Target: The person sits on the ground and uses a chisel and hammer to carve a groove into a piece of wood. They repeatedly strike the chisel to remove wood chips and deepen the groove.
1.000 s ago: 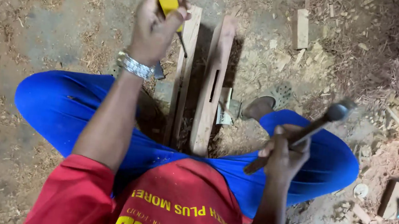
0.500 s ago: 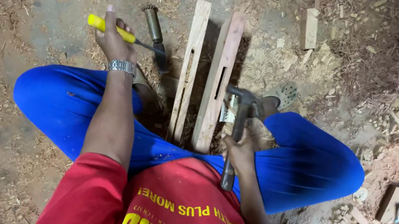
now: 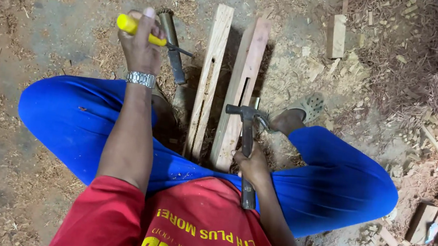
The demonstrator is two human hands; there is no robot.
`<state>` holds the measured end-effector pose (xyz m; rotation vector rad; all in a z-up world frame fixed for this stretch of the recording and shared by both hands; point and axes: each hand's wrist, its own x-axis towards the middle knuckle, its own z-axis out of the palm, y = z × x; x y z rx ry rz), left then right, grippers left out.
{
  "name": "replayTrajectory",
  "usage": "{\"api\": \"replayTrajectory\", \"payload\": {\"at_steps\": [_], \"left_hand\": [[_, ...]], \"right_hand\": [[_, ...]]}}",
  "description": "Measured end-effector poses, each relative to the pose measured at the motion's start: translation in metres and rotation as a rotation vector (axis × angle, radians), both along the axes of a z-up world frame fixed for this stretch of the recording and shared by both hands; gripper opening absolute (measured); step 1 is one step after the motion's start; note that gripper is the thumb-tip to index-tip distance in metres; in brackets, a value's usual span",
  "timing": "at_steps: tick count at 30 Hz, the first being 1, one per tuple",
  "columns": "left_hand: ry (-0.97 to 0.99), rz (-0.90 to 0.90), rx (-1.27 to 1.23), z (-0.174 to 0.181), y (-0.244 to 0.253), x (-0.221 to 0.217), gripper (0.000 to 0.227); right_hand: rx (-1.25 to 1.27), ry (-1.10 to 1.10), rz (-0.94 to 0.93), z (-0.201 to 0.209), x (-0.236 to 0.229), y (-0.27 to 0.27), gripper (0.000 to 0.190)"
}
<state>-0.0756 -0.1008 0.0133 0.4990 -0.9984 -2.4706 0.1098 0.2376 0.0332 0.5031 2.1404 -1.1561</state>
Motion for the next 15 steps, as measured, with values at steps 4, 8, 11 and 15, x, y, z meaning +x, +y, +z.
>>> {"api": "replayTrajectory", "payload": {"at_steps": [4, 8, 11, 15], "left_hand": [[-0.113, -0.108, -0.172, 0.009, 0.012, 0.006, 0.012], [-0.153, -0.549, -1.198, 0.041, 0.044, 0.008, 0.043], [-0.458, -1.096, -1.558, 0.051, 0.071, 0.007, 0.072], [-0.495, -1.340, -1.778, 0.024, 0.081, 0.011, 0.068]], "right_hand": [[0.031, 0.037, 0.044, -0.007, 0.003, 0.003, 0.031], [0.039, -0.006, 0.013, -0.003, 0.000, -0.003, 0.032], [-0.002, -0.068, -0.033, 0.002, -0.003, -0.004, 0.034], [-0.006, -0.034, 0.009, -0.006, 0.002, 0.001, 0.034]]}}
